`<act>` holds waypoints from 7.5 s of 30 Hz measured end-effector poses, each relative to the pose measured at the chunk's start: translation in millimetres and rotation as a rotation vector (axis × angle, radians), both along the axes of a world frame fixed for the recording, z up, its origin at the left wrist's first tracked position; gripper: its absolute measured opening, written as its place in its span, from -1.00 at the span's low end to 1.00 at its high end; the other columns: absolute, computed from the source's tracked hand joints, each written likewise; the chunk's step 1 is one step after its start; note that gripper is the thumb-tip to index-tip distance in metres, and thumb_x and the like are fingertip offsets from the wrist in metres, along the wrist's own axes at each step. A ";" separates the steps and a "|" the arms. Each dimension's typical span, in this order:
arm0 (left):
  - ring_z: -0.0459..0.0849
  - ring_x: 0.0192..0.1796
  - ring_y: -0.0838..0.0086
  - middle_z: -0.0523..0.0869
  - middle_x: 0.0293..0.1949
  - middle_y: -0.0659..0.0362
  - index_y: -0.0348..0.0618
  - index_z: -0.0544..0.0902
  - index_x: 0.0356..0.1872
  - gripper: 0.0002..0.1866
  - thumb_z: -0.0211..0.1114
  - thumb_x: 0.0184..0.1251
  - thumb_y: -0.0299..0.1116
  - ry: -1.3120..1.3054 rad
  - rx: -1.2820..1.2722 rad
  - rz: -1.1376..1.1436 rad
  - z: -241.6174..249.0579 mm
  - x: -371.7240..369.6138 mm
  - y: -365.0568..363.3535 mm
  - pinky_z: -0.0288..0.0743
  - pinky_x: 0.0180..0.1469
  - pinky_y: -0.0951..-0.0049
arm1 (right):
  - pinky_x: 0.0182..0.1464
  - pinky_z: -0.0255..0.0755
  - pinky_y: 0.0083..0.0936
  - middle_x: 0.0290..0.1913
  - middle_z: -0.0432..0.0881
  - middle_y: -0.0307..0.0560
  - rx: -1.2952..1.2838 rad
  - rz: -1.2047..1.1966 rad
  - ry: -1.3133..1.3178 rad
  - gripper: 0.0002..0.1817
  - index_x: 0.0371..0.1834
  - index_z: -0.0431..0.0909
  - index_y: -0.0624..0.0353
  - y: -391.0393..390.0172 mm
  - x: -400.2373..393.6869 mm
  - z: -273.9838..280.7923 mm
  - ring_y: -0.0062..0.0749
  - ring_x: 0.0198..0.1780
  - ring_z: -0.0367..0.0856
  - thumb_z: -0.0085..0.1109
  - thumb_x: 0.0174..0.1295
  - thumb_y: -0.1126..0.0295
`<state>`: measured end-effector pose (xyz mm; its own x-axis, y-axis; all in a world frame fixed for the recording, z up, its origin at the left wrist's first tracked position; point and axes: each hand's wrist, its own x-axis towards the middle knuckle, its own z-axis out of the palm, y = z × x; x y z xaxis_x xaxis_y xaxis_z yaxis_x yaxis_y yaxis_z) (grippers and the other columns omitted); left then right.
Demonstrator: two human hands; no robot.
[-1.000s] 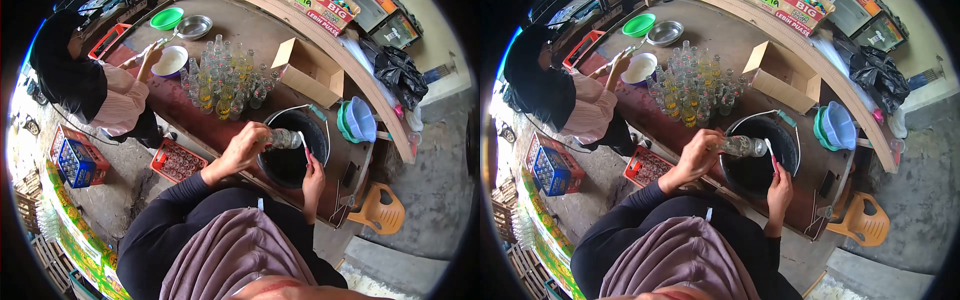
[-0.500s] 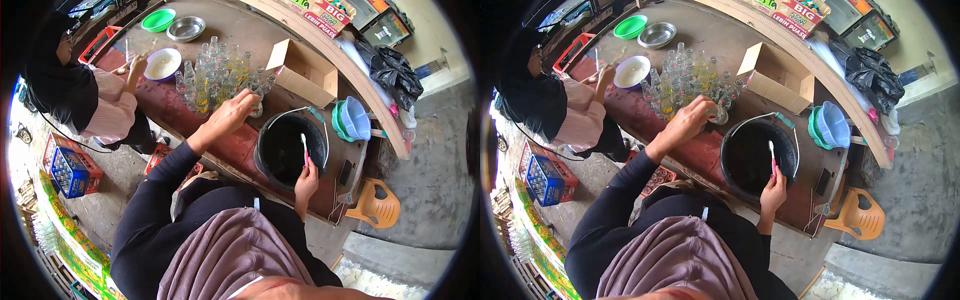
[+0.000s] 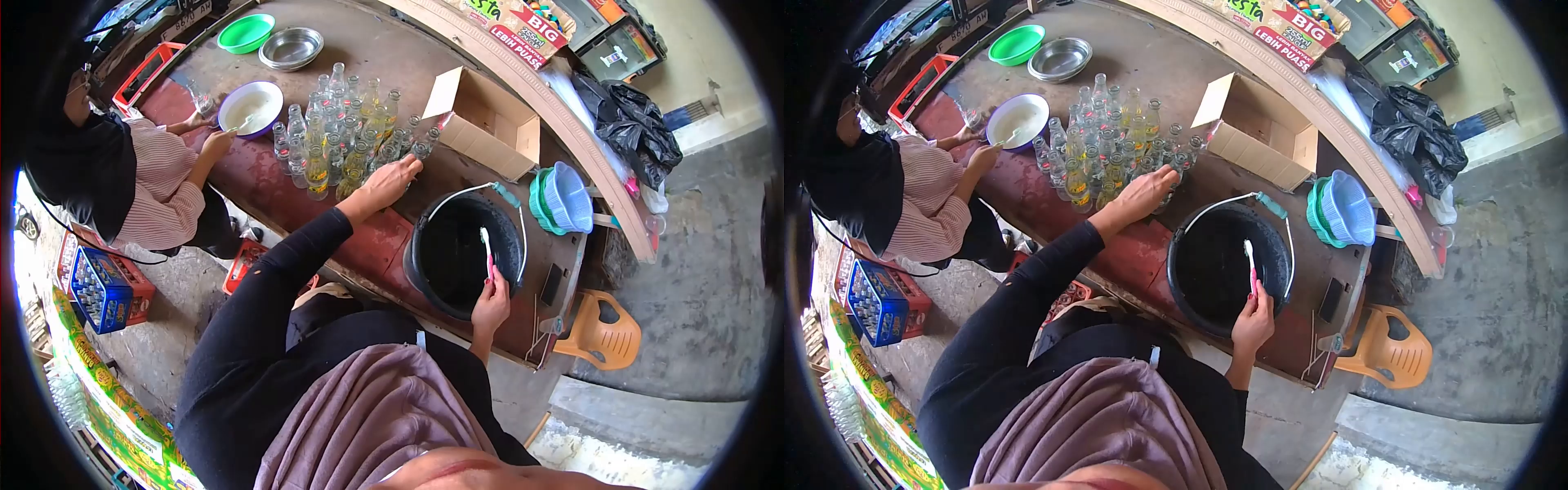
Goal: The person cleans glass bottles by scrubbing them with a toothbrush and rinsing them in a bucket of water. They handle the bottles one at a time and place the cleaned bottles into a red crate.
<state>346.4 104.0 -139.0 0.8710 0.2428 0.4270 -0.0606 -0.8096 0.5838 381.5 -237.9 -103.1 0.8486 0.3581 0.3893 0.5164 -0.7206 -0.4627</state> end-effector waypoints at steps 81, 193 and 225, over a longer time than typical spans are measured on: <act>0.71 -0.26 -0.04 0.68 -0.31 -0.12 -0.16 0.55 -0.12 -0.75 0.07 0.37 -0.22 0.594 -0.690 1.267 -687.0 -333.2 -112.9 0.59 -0.21 0.01 | -0.08 0.47 -0.26 -0.12 0.64 0.13 -0.247 0.087 0.168 -0.64 -0.01 0.58 0.47 -128.0 76.2 15.4 -0.18 -0.15 0.56 0.10 0.32 0.34; 0.66 -0.17 0.05 0.64 -0.27 -0.04 -0.26 0.65 -0.30 -0.69 0.49 -0.18 -0.59 0.184 -0.180 0.230 -1.3 9.8 -153.3 0.54 -0.08 0.20 | -0.30 0.61 -0.15 -0.19 0.57 0.21 -0.343 0.345 0.250 -0.74 0.02 0.45 0.25 -2.8 48.9 3.6 0.07 -0.32 0.70 0.01 0.28 0.48; 0.72 -0.17 0.00 0.73 -0.32 -0.13 -0.28 0.65 -0.21 -0.66 0.44 -0.07 -0.40 0.279 -0.044 0.259 -7.8 9.8 -149.7 0.58 -0.08 0.14 | -0.33 0.56 -0.07 -0.19 0.55 0.16 -0.149 0.507 0.258 -0.74 0.01 0.38 0.15 -2.3 24.3 15.5 0.13 -0.30 0.66 -0.02 0.25 0.53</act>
<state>356.2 -45.7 -146.8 0.8600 0.4824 0.1665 0.3087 -0.7514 0.5831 405.8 -240.2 -87.5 0.6181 0.7787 0.1072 0.6973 -0.4803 -0.5321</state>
